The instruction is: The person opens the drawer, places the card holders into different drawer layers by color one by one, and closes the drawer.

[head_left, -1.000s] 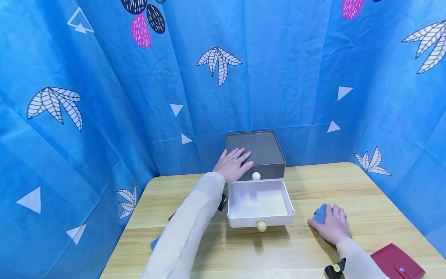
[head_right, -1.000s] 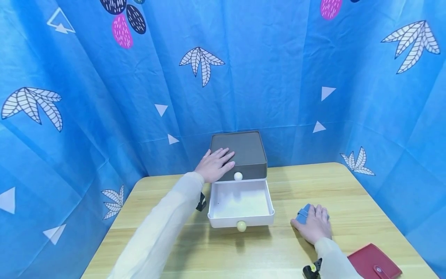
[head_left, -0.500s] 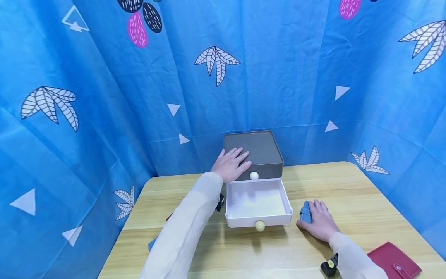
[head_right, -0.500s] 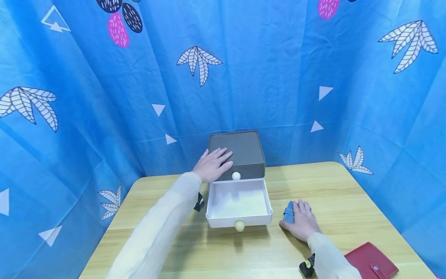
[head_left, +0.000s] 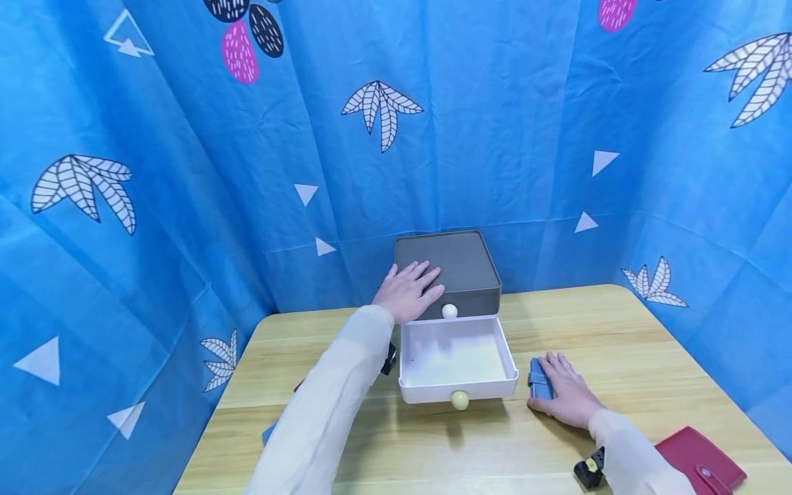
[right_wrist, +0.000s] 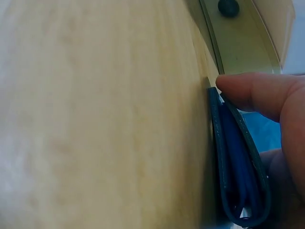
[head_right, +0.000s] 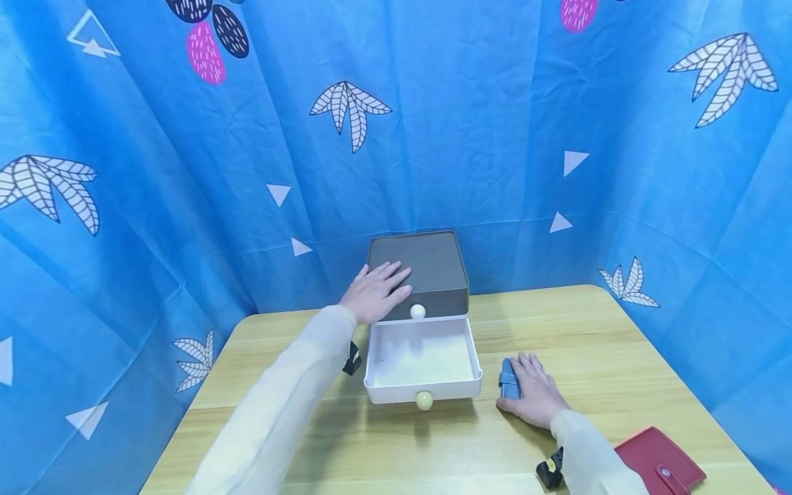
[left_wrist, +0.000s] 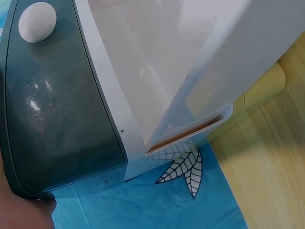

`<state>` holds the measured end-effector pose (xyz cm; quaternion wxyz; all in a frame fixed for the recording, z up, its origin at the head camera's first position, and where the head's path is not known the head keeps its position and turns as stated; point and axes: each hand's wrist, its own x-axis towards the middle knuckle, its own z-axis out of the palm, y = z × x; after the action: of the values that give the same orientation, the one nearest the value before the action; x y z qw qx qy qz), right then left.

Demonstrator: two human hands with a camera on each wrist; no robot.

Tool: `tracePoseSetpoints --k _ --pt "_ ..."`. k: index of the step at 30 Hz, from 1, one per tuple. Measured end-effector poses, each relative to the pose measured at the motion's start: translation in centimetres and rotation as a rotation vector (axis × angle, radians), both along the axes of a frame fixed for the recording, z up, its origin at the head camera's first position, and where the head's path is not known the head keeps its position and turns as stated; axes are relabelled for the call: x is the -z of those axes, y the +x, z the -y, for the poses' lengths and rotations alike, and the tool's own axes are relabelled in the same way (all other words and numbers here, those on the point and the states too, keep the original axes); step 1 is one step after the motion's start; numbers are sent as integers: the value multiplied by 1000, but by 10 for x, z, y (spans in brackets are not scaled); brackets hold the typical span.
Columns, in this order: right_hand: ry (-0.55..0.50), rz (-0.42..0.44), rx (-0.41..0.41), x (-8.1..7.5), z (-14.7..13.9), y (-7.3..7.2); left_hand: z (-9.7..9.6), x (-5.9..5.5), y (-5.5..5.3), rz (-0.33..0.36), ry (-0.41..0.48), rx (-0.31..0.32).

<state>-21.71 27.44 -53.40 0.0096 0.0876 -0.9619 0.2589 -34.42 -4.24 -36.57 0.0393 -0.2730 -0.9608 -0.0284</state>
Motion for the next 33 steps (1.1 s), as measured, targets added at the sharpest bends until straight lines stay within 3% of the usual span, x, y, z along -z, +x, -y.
tracePoseSetpoints --k 15,24,33 --pt "-65 -54 80 -9 -16 11 0 0 0 -11 0 1" --pt "-12 5 129 -5 -22 14 0 1 -2 -12 -2 6" --pt "46 -23 136 -7 -14 16 1 1 -1 -9 5 3"
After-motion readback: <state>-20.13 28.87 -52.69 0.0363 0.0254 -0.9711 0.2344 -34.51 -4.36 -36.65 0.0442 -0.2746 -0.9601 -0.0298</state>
